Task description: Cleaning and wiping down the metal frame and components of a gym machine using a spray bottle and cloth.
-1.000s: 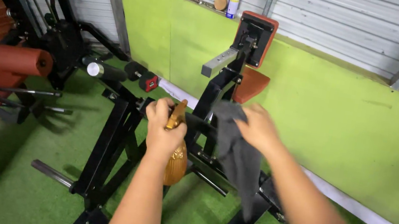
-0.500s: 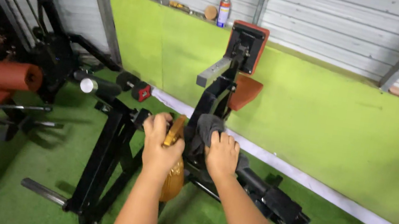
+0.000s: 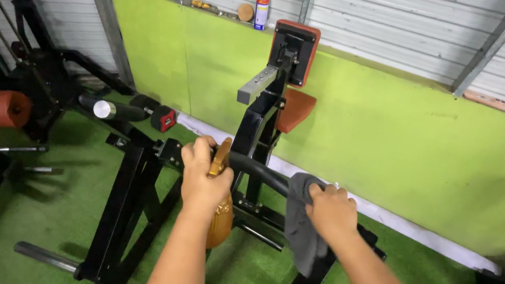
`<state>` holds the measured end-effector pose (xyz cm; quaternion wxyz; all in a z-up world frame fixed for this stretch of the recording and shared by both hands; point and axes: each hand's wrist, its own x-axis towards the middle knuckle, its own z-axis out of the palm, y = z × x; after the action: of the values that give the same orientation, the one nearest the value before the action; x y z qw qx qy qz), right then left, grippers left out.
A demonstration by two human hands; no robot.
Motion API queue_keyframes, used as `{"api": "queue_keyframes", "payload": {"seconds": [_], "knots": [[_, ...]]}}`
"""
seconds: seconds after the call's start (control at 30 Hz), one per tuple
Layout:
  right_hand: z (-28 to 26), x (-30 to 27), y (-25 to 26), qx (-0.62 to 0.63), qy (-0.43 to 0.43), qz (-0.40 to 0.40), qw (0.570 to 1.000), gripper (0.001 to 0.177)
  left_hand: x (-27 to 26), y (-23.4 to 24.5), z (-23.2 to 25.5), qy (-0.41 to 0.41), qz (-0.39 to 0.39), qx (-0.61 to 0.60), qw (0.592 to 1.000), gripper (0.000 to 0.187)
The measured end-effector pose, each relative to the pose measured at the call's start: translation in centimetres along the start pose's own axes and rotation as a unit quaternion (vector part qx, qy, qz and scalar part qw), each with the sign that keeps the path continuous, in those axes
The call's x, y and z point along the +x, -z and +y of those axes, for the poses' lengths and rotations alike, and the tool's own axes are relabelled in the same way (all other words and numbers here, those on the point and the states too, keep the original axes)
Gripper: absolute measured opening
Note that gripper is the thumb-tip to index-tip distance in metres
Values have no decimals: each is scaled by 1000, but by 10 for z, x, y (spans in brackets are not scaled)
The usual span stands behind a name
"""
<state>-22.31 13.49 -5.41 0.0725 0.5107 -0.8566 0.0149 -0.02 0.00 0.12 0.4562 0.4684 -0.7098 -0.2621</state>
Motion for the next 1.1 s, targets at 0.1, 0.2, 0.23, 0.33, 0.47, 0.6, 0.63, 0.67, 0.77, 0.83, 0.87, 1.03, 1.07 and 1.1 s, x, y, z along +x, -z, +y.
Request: {"api": "queue_keyframes", "payload": {"seconds": [0.1, 0.2, 0.23, 0.33, 0.47, 0.6, 0.63, 0.67, 0.77, 0.83, 0.87, 1.03, 1.07, 1.1], "knots": [[18, 54, -7, 152, -36, -51, 986, 42, 1, -1, -4, -8, -3, -8, 1000, 58], [-13, 88, 21, 392, 35, 69, 917, 42, 1, 0, 1, 3, -4, -6, 1000, 59], [-37, 99, 15, 391, 36, 66, 917, 42, 0, 1, -1, 6, -4, -6, 1000, 59], [-104, 127, -16, 536, 69, 33, 841, 40, 1, 0, -1, -36, 11, 0, 999, 63], [-150, 133, -51, 760, 100, 45, 640, 41, 2, 4, 4, 1, -10, -24, 1000, 61], [-141, 135, -47, 711, 58, 47, 699, 37, -2, 4, 3, -15, -7, -11, 1000, 62], [-139, 135, -49, 711, 58, 47, 699, 37, -2, 4, 4, -15, -7, -12, 1000, 62], [-138, 134, -50, 653, 65, 70, 751, 35, -2, 4, 5, -20, -2, -16, 1000, 63], [-129, 134, -45, 490, 77, 132, 858, 36, -1, 5, 9, -21, 3, -18, 1000, 65], [-117, 121, -38, 383, 80, 162, 906, 38, -6, 5, 4, -11, -1, -14, 1000, 64], [-107, 117, -29, 295, 100, 184, 932, 40, -5, 2, 0, -38, 9, -25, 999, 71], [-56, 96, -5, 89, 131, 27, 987, 35, -14, 1, -15, -98, 6, -95, 991, 101], [-46, 91, -6, 60, 133, -13, 989, 34, -22, 1, -15, -113, 23, -83, 990, 106], [-35, 87, -7, 31, 136, -53, 989, 34, -30, 1, -14, -128, 40, -72, 988, 111]]}}
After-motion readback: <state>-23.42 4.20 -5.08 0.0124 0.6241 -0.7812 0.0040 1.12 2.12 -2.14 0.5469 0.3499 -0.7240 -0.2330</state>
